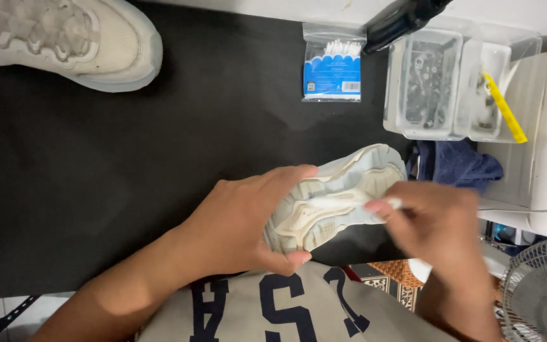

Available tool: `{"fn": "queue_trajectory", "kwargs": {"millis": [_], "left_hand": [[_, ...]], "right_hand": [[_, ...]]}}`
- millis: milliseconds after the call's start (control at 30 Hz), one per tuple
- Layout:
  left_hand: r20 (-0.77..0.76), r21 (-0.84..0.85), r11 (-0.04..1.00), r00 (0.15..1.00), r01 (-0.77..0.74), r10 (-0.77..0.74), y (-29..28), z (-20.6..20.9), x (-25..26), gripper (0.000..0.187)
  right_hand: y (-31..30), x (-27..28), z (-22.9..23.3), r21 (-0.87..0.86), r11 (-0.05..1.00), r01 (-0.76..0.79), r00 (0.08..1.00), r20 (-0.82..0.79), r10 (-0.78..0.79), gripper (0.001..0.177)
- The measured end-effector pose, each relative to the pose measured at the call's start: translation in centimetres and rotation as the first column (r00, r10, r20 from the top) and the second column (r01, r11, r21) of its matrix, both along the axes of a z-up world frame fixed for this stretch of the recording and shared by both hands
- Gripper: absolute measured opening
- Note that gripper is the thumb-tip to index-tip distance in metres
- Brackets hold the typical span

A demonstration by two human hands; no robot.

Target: Scrubbing the sole of a white sneaker using a cloth and a toothbrush to remove dirt.

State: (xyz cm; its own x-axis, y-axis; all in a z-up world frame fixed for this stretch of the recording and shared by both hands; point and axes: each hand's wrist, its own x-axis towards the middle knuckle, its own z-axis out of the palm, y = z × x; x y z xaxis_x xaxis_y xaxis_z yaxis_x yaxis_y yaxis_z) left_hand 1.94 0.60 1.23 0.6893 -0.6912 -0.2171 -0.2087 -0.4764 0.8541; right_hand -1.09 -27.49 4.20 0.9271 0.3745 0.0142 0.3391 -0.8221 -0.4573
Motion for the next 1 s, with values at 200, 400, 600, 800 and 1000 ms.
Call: {"fn": "queue_trajectory", "kwargs": {"millis": [200, 400, 600, 800, 1000], "left_hand": [[0.073, -0.018, 1.0, 0.997, 0.012, -0.011, 0.0, -0.6, -0.3, 0.106], [0.107, -0.025, 1.0, 0.994, 0.018, -0.015, -0.1, -0.8, -0.3, 0.107], [0.028, 0.008, 0.999, 0.998, 0.047, -0.047, -0.2, -0.2, 0.0, 0.106], [0.065, -0.019, 1.0, 0.998, 0.002, -0.001, -0.2, -0.5, -0.5, 0.104], [0.078, -0.032, 0.999, 0.997, -0.01, 0.012, -0.2, -0.8, -0.3, 0.1]], "right_hand": [[1.8, 0.2, 0.1, -0.01, 0.999, 0.035, 0.996, 0.077, -0.034, 0.043], [2.5, 0.3, 0.4, 0.029, 0.999, 0.031, 0.999, 0.029, -0.032, 0.043], [1.7, 0.3, 1.1, 0.052, 0.992, 0.118, 0.991, -0.072, -0.115, 0.028], [0.4, -0.5, 1.0, -0.137, 0.972, 0.19, 0.982, 0.018, -0.19, 0.027], [1.1, -2.5, 1.7, -0.25, 0.956, 0.155, 0.979, 0.168, -0.115, 0.045]]}}
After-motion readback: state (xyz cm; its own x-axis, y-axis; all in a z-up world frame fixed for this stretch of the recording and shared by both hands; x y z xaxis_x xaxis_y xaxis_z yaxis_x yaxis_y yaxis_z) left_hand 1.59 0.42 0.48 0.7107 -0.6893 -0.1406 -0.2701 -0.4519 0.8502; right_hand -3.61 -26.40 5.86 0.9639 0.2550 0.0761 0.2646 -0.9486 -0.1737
